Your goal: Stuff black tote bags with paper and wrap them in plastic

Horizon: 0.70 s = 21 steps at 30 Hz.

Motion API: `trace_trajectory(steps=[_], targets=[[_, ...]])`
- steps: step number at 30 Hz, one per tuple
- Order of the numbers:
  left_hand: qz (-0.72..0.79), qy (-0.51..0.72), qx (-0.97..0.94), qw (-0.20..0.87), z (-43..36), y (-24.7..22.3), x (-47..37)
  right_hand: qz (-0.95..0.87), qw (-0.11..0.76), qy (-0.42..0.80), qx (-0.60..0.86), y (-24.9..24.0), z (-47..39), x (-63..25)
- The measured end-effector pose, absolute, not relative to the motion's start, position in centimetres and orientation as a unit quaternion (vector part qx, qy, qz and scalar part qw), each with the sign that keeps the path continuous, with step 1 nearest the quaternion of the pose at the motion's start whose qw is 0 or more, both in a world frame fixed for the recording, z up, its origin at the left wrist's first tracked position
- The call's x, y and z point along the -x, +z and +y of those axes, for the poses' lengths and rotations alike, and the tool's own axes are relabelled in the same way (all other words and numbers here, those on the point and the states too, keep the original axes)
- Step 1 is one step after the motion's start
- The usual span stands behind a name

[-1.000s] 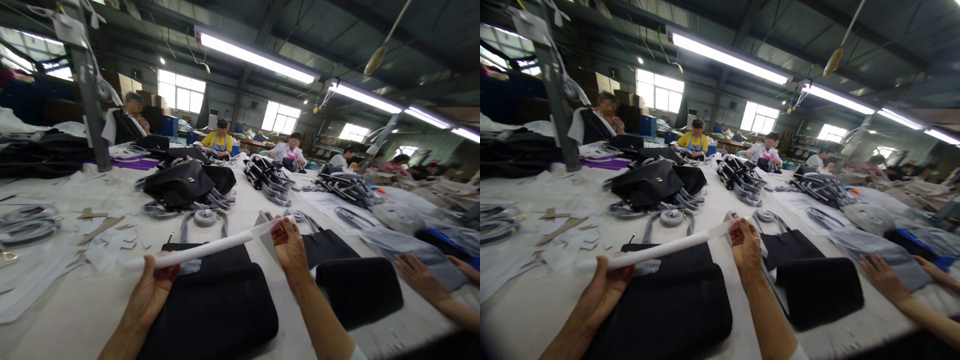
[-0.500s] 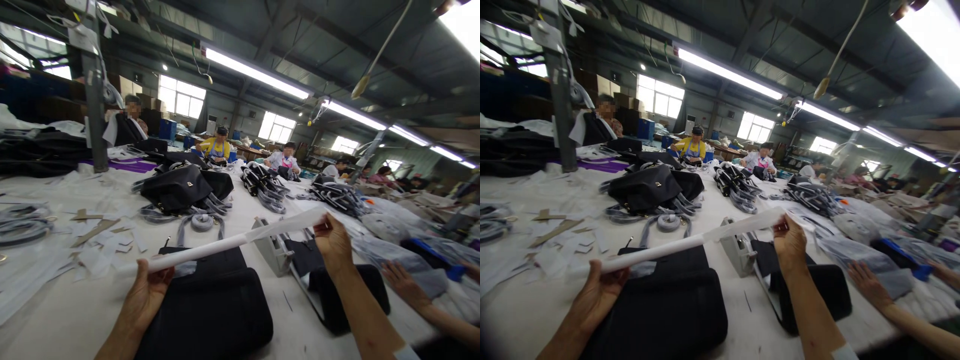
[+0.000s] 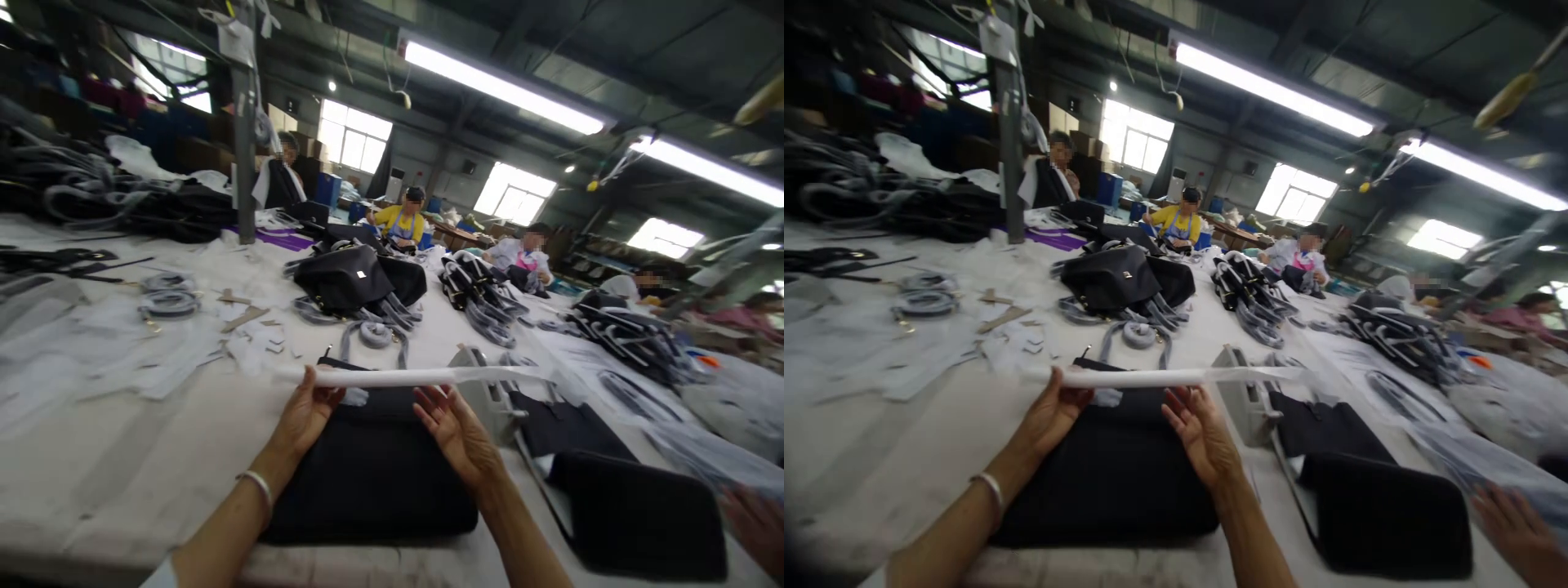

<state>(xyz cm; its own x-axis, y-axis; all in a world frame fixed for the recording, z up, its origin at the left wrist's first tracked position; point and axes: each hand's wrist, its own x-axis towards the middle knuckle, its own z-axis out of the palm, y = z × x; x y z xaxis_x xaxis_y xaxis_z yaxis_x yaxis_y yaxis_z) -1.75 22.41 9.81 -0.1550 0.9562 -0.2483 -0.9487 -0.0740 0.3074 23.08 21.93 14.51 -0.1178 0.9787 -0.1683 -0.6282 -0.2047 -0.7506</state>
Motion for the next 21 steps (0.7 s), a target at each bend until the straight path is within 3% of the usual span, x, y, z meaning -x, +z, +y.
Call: trace_trajectory(steps=[5, 13, 21], targets=[[0.185, 0.746, -0.041, 0.639, 22.1, 9.3, 1.5, -0.244, 0.622, 0.629, 0.397, 13.9, 24.7, -20.1], [0.107, 0.764, -0.003, 0.636, 22.7, 8.6, 2.5, -0.194, 0.708, 0.487, 0.473, 15.1, 29.0, -30.4], [0.119, 0.790, -0.023, 0.601, 22.6, 8.8, 2.8, -0.247, 0.698, 0.483, 0.467, 13.4, 29.2, -30.7]])
